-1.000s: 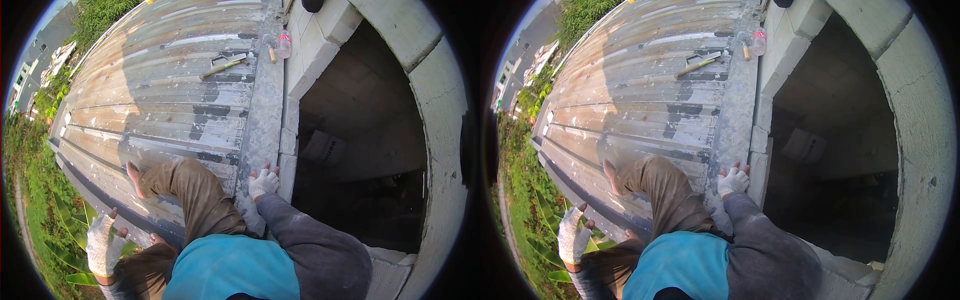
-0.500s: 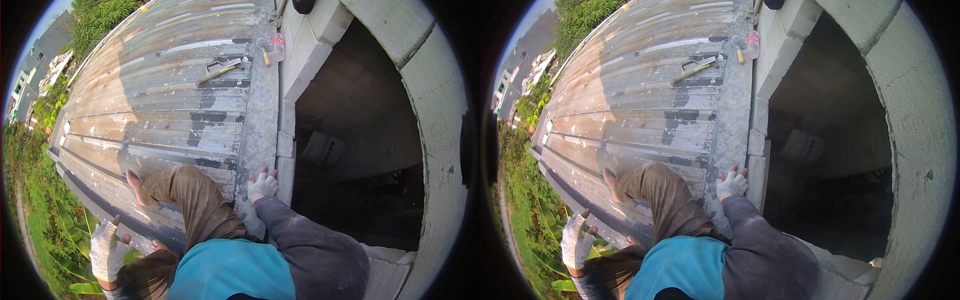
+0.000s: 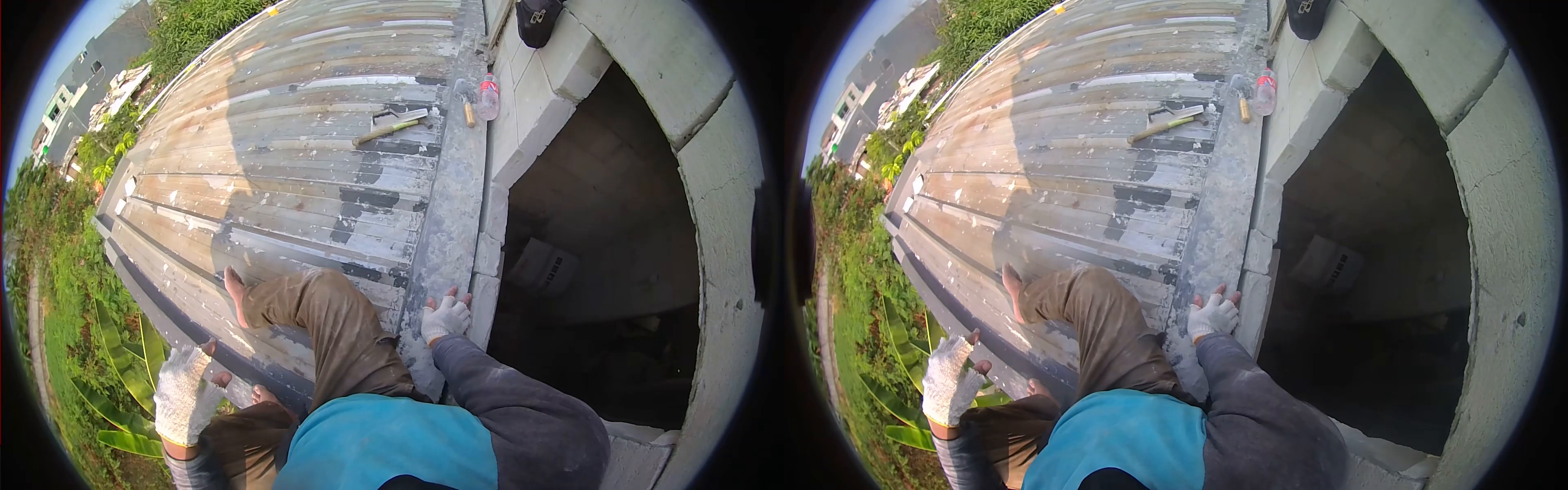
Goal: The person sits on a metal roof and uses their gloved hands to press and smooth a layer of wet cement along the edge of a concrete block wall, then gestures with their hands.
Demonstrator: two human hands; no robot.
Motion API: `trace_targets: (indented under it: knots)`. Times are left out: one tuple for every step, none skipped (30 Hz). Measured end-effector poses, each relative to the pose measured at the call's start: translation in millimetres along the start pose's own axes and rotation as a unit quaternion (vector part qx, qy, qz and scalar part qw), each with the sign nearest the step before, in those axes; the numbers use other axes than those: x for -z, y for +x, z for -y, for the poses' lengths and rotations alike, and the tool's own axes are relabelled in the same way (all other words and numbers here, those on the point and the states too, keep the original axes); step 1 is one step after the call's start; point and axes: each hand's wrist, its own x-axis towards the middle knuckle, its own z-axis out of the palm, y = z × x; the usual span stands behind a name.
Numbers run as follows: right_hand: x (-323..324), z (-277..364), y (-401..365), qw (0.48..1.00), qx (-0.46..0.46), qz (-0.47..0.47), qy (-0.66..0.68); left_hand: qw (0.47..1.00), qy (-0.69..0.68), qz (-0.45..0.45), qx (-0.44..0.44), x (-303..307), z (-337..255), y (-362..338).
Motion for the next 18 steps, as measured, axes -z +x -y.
trace_targets:
  knots:
    - [0.8,0.3,0.7,1.000,-0.001,0.004,-0.002,1.000,0.000,0.002,0.002,-0.2,-0.3,-0.1]
    - [1.6,0.7,0.7,1.000,-0.003,0.008,-0.004,1.000,0.006,-0.001,0.000,-0.3,-1.4,-0.3]
    - [2.4,1.4,0.7,1.000,-0.003,0.009,-0.004,1.000,0.012,-0.004,-0.001,-0.3,-2.5,-0.2]
    - [3.5,2.2,0.7,1.000,-0.005,0.013,-0.007,1.000,0.013,-0.003,-0.001,0.2,-3.9,0.0]
    - [4.3,2.3,0.2,1.000,-0.008,0.016,-0.010,1.000,0.010,0.007,0.012,1.0,-5.6,-0.1]
    - [4.5,1.9,-0.1,1.000,-0.008,0.017,-0.009,1.000,0.008,0.017,0.025,1.2,-6.5,-0.4]
    - [4.9,1.8,0.2,1.000,-0.007,0.018,-0.006,0.999,0.008,0.017,0.025,1.3,-6.2,-0.5]
    - [5.1,1.8,0.4,1.000,-0.006,0.020,-0.003,0.999,0.004,0.021,0.024,1.4,-5.4,-0.6]
    - [4.2,1.3,0.4,1.000,-0.006,0.020,-0.003,0.999,0.000,0.024,0.024,1.3,-5.0,-0.7]
    - [3.5,1.0,0.4,1.000,-0.005,0.015,-0.004,0.999,0.000,0.024,0.024,1.6,-4.6,0.1]
    - [2.7,1.0,0.2,1.000,-0.003,0.010,-0.005,0.999,0.001,0.022,0.023,0.9,-4.4,0.2]
    - [3.0,1.3,0.0,1.000,-0.002,0.010,-0.004,1.000,0.003,0.019,0.023,0.7,-4.3,0.2]
    - [3.4,1.5,-0.1,1.000,-0.001,0.008,-0.004,1.000,0.003,0.018,0.023,0.5,-4.7,0.5]
    - [4.0,1.6,-0.3,1.000,0.000,0.006,-0.004,0.999,0.004,0.021,0.025,0.6,-5.5,1.2]
    - [4.3,1.8,-0.2,1.000,0.000,0.006,-0.004,0.999,0.005,0.023,0.026,0.7,-6.3,1.6]
    - [4.5,1.7,-0.6,1.000,-0.002,0.008,-0.003,0.999,0.005,0.023,0.026,0.9,-6.9,1.4]
    - [4.7,1.7,-0.6,1.000,-0.003,0.009,-0.001,0.999,0.006,0.023,0.028,1.3,-7.4,1.3]
    - [3.2,1.5,-0.2,1.000,-0.003,0.009,-0.001,0.999,0.007,0.023,0.030,1.6,-7.9,1.4]
